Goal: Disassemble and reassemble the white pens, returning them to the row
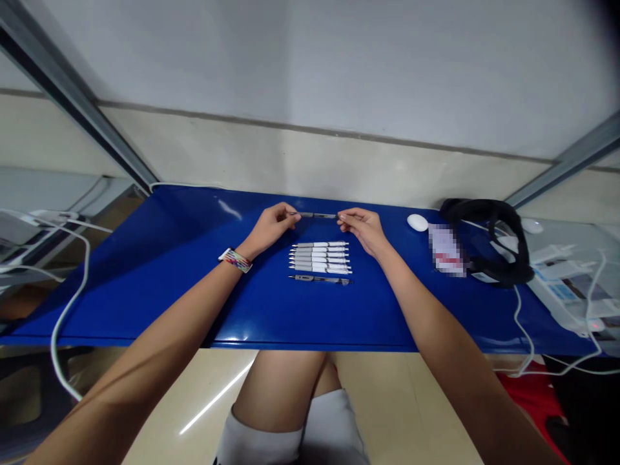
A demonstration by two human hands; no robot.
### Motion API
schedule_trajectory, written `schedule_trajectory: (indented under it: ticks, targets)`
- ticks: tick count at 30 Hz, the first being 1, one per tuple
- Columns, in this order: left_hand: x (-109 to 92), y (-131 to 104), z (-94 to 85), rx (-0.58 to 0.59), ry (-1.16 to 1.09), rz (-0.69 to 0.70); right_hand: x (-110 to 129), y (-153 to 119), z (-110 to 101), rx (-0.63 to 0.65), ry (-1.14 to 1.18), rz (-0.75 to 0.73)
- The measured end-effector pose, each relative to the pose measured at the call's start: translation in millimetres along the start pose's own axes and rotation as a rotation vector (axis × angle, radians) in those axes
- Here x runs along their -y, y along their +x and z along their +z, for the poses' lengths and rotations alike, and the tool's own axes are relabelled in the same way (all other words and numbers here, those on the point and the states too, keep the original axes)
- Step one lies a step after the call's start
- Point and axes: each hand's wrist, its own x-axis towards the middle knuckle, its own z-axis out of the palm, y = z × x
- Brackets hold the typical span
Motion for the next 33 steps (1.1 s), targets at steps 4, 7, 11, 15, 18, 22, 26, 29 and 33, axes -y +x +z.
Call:
schedule_trajectory:
  ticks: [4, 7, 11, 15, 18, 22, 26, 29, 33]
  targets:
    - [5.4, 1.5, 1.4, 0.023, -0.125, 0.004, 1.9, -0.3, 1.1, -0.02, 0.036, 0.006]
    - [5.6, 0.7, 1.6, 0.035, -0.178, 0.032, 2.9, -0.2, 1.9, -0.022, 0.038, 0.012]
    - [2.4, -1.2, 1.4, 0.067, -0.161, 0.023, 3.2, -0.2, 3.2, -0.024, 0.009, 0.025]
    - [2.4, -1.5, 1.2, 0.075, -0.151, 0.053, 1.0, 0.1, 3.4, -0.021, 0.0, 0.025]
    - [2.2, -1.8, 1.2, 0.069, -0.108, 0.01, -1.6, 0.5, 2.7, -0.011, 0.002, 0.019]
    - [-0.8, -4.2, 1.3, 0.063, -0.067, -0.015, -2.2, 0.2, 2.8, 0.003, -0.001, 0.012]
    - [-1.6, -5.2, 1.8, 0.023, -0.092, -0.007, 0.7, -1.0, 3.7, -0.02, 0.005, 0.032]
    - [-0.2, -4.2, 2.6, -0.005, -0.1, 0.004, 1.5, -1.5, 4.1, -0.026, 0.02, 0.036]
    - [0.3, -2.9, 3.8, -0.035, -0.116, 0.044, 0.3, -1.0, 5.3, -0.023, 0.052, 0.046]
